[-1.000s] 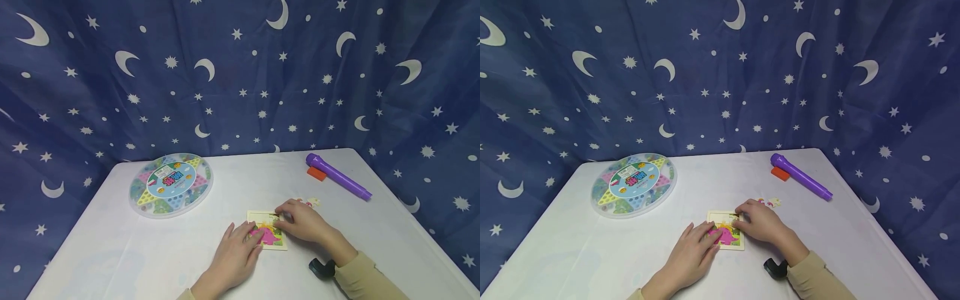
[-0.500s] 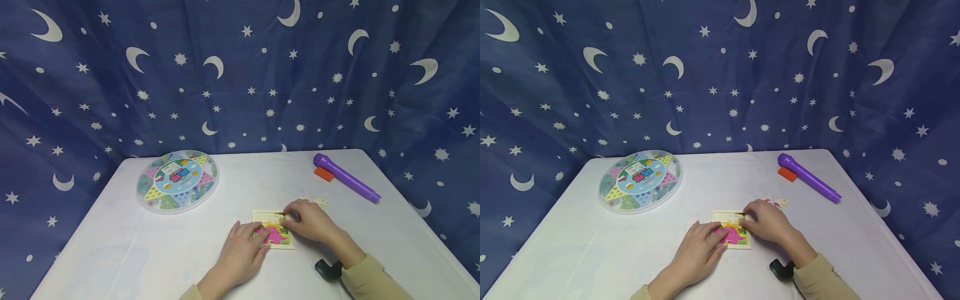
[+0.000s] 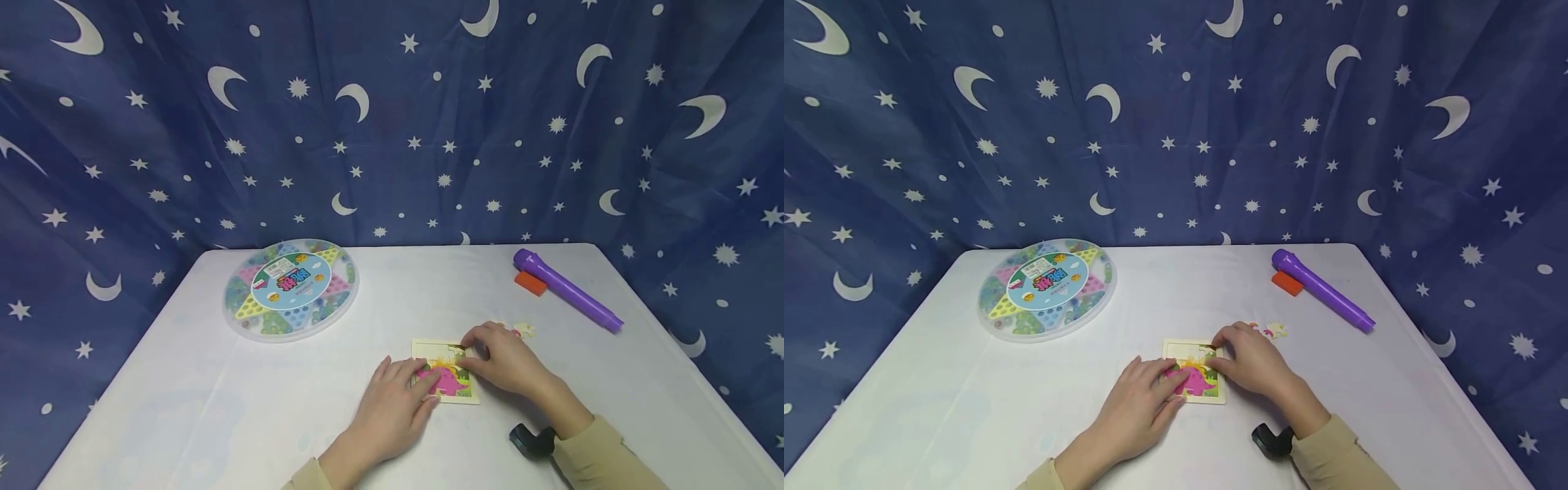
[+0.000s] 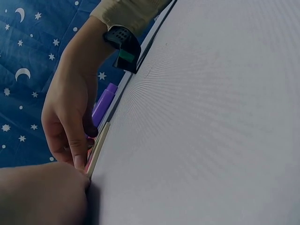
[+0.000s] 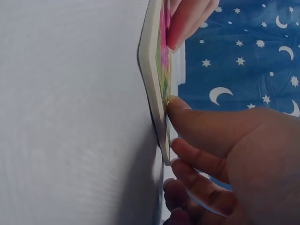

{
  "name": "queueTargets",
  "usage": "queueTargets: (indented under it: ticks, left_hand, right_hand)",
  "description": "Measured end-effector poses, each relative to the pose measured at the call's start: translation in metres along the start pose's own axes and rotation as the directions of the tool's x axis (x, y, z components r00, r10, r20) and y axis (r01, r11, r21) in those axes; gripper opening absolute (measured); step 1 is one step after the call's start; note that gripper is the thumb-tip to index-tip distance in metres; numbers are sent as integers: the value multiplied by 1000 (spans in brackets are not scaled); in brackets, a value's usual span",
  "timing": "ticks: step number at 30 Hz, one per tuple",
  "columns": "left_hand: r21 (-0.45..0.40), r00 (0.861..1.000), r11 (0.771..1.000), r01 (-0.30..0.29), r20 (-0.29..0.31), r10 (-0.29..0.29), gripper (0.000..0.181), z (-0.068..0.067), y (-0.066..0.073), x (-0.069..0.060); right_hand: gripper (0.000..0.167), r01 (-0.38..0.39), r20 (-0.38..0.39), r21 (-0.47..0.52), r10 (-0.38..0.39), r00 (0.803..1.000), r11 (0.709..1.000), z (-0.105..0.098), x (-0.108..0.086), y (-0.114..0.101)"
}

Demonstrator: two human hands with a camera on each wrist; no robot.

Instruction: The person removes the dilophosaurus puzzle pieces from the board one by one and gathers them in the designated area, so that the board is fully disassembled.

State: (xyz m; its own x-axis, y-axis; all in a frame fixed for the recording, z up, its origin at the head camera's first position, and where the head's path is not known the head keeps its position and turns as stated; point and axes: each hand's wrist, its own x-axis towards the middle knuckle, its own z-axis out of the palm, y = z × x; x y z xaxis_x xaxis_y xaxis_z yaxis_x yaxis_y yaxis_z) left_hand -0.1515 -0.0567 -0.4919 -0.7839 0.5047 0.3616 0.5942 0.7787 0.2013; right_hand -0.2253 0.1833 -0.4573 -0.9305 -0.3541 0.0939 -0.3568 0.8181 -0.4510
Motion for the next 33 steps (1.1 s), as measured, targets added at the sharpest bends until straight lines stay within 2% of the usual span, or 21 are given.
queueTargets:
  ticks: [5, 10, 13, 23, 33]
  left_hand:
    - [12, 1000, 1000, -3, 0, 3, 42, -2, 2, 2]
    - [57, 997, 998, 26, 77, -31, 44, 2, 8, 3]
    - [68, 993, 996, 50, 103, -57, 45, 3, 12, 4]
    - [114, 994, 992, 52, 85, -62, 45, 3, 18, 5]
    - [118, 990, 991, 65, 118, -79, 46, 5, 19, 5]
  right_hand:
    - [33, -23, 19, 63, 21, 1000, 998, 0, 3, 2]
    - [33, -33, 28, 87, 31, 999, 996, 0, 4, 4]
    - [33, -33, 27, 94, 30, 999, 995, 0, 4, 5]
    - [34, -43, 21, 143, 41, 999, 989, 2, 4, 6]
    - [28, -18, 39, 265, 8, 999, 964, 2, 3, 10]
